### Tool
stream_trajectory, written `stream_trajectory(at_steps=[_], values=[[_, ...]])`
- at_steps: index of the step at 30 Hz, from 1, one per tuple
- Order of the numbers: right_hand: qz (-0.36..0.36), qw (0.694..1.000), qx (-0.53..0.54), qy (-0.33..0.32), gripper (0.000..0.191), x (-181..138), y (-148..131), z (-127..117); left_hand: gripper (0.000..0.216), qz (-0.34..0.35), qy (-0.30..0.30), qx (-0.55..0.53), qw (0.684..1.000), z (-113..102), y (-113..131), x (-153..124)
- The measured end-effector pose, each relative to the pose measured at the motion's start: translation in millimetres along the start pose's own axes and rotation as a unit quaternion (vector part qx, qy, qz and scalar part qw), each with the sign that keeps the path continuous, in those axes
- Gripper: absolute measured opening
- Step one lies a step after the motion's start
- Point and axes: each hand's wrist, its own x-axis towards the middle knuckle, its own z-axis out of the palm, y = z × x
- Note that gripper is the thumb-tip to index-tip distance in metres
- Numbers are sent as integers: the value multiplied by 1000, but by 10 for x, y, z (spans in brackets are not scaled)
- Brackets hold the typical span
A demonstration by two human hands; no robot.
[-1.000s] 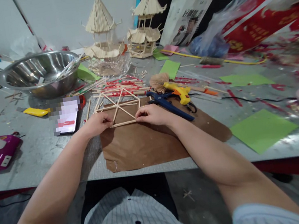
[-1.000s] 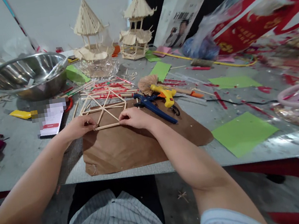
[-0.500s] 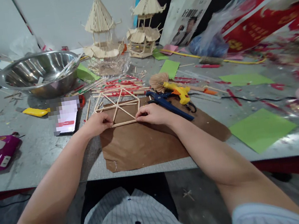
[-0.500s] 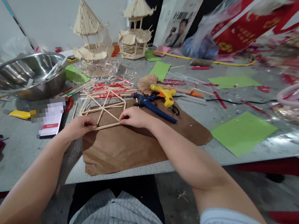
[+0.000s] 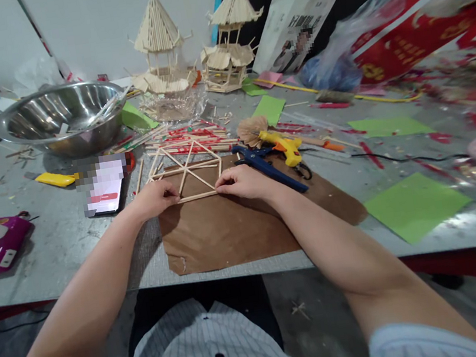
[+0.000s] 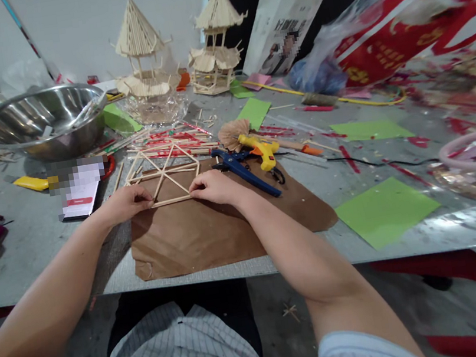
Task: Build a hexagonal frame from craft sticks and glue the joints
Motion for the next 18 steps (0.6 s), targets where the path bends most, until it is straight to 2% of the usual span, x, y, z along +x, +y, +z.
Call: stream_trajectory(at_steps=[8, 18], values=[[34, 999, 9, 6, 13, 3, -19, 8, 20, -10, -2, 9, 1000, 0, 1, 5], [26, 1000, -3, 2, 12, 5, -39, -3, 19, -1, -1, 9, 1000, -8, -7, 6]])
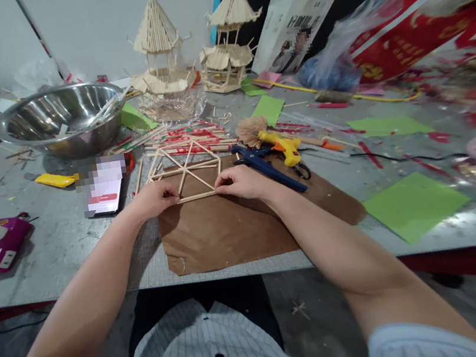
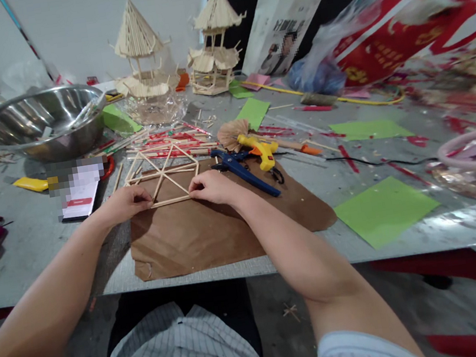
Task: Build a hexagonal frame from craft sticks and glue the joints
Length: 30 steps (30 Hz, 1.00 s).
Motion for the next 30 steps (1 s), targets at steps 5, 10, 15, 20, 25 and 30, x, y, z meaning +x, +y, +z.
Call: stream_trajectory(at_steps=[5, 10, 15, 20, 25, 30], values=[[-1, 1000, -2, 2, 12, -5, 5, -1, 19, -1, -1, -3, 1000, 2, 0, 1], [-1, 1000, 3, 2, 12, -3, -5, 0, 18, 5, -1, -14, 1000, 13, -18, 7], [4, 1000, 1, -2, 13, -4, -9, 0, 17, 15, 0, -16, 1000, 24, -27, 9], [5, 1000, 7, -2, 13, -1, 2, -1, 17, 12, -5, -13, 1000, 19, -2, 3], [5, 1000, 8, -1, 13, 7, 4, -1, 17, 6, -8, -2, 1000, 6, 21, 2], [8, 1000, 14, -2, 14, 2, 9, 4, 16, 3, -9, -2, 1000, 10, 18, 3]])
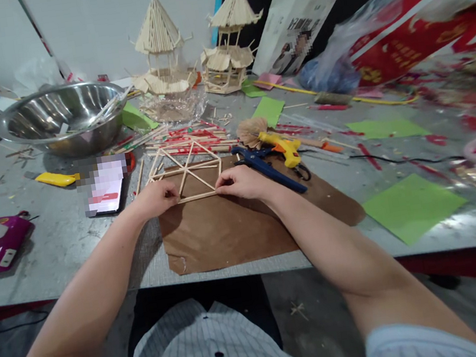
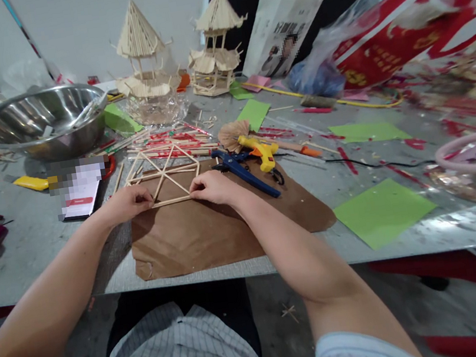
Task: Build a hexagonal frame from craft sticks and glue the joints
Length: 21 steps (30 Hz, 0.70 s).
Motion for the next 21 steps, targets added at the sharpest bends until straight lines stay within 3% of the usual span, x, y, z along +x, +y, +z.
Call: stream_trajectory(at_steps=[21], values=[[12, 997, 70, 5, 16, 19, 128, 6, 26, -19, 4, -41, 999, -25, 18, -19]])
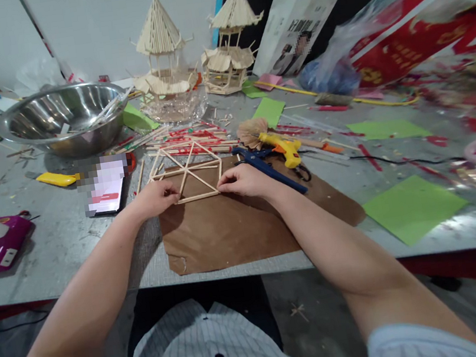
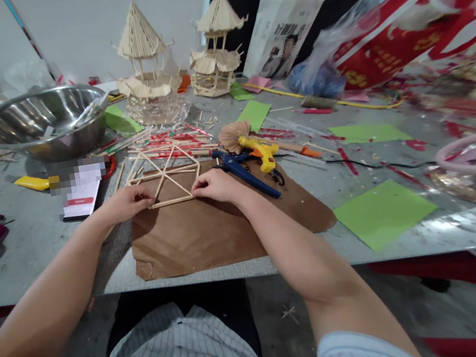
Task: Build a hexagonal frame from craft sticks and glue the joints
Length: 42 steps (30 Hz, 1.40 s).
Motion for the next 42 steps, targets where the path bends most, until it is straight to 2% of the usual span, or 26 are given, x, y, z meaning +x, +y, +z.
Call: stream_trajectory(at_steps=[5, 16, 23, 42], values=[[0, 1000, -5, -8, 17, -2, 2, -6, 26, -14, -1, -1, 1000, -28, 36, -15], [-25, 999, -11, -23, 17, 9, 42, 12, 23, -2, -49, -3, 999, -44, -42, 1], [-25, 999, -13, -27, 17, 3, -1, 20, 18, 4, -16, 1, 1000, 3, -65, 16], [-22, 1000, -6, -13, 17, 15, 29, 48, 14, 30, -11, -2, 999, 23, -106, 20]])
